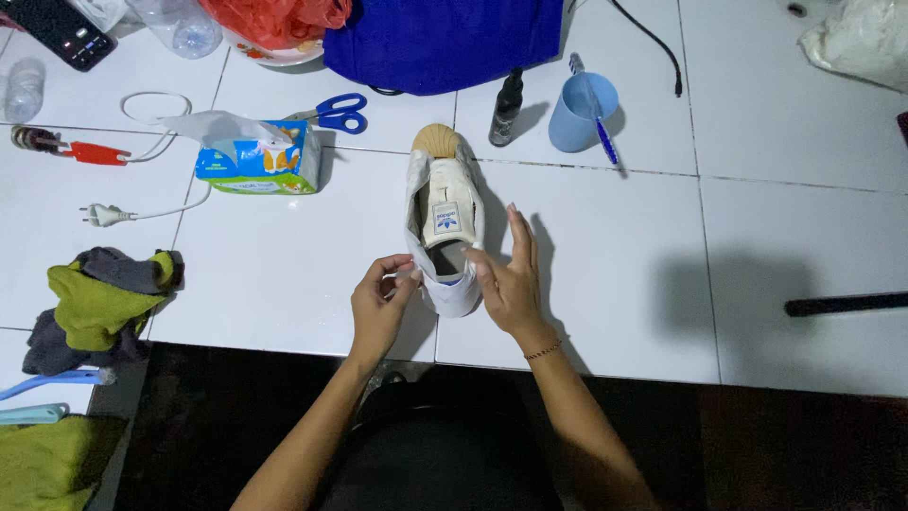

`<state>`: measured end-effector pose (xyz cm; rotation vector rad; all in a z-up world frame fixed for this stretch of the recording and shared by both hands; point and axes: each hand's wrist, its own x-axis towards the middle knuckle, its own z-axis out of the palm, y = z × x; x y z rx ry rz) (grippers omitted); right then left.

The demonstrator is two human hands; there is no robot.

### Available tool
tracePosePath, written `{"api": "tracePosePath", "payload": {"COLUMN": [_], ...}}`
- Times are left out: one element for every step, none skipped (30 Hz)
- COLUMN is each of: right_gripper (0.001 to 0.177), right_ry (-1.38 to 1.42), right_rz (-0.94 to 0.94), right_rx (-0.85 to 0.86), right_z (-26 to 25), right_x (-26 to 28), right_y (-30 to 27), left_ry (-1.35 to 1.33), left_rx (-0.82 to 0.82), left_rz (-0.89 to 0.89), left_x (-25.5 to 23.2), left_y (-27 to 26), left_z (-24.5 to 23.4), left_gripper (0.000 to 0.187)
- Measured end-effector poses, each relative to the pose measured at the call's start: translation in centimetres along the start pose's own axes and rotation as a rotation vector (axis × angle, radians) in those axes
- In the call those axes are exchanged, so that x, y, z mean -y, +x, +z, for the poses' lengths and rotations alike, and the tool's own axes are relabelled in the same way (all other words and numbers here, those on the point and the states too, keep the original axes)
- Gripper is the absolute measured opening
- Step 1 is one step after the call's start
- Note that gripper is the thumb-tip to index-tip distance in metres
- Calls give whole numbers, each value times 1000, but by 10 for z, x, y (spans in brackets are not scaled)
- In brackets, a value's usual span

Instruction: The person cleans a shoe by applying a white substance with a toothbrush, wiping the surface with tissues, and brushing the heel and sides.

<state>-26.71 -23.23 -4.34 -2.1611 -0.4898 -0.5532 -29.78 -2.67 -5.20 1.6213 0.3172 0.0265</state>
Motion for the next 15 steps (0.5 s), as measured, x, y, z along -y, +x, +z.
{"api": "tracePosePath", "payload": {"right_gripper": [42,38,36,36,33,35,35,35,35,35,37,42,42,40,38], "right_ry": [-2,29,60,61,-235,-529,-527,-623,-719,-720,-758,-790,-790,-820,-850], "right_rz": [-1,17,34,33,-52,-139,-141,-35,72,73,200,326,326,333,339], "right_rx": [-1,2,5,6,-168,-339,-337,-338,-338,-338,-222,-108,-111,-83,-56], "right_z": [-5,-10,-15,-19,-22,-26,-39,-52,-66,-70,-75,-78,-77,-75,-73], "right_x": [2,6,9,-17,-43,-69,-58,-48,-38,-47,-55,-64,-78,-92,-106], "right_y": [4,7,10,11,12,12,29,46,62,72,81,92,95,99,103], "left_ry": [-1,-10,-18,-19,-34,-50,-51,-70,-90,-90,-103,-115,-114,-125,-135], "left_rx": [1,-7,-15,-17,-13,-10,-14,-15,-16,-14,-1,12,13,6,0], "left_rz": [2,-13,-27,-27,-26,-28,-28,-34,-40,-41,-40,-36,-34,-58,-82], "left_x": [-5,-10,-15,-17,-18,-19,-17,-16,-14,-9,-4,0,-7,-14,-21], "left_y": [-1,-3,-5,-5,-5,-6,-6,-6,-7,-5,-4,-1,-3,-6,-9], "left_z": [1,2,2,2,2,3,2,1,2,2,2,2,3,4,5], "left_gripper": [34,33,31,31,31,31,31,30,29,29,29,29,29,29,29]}}
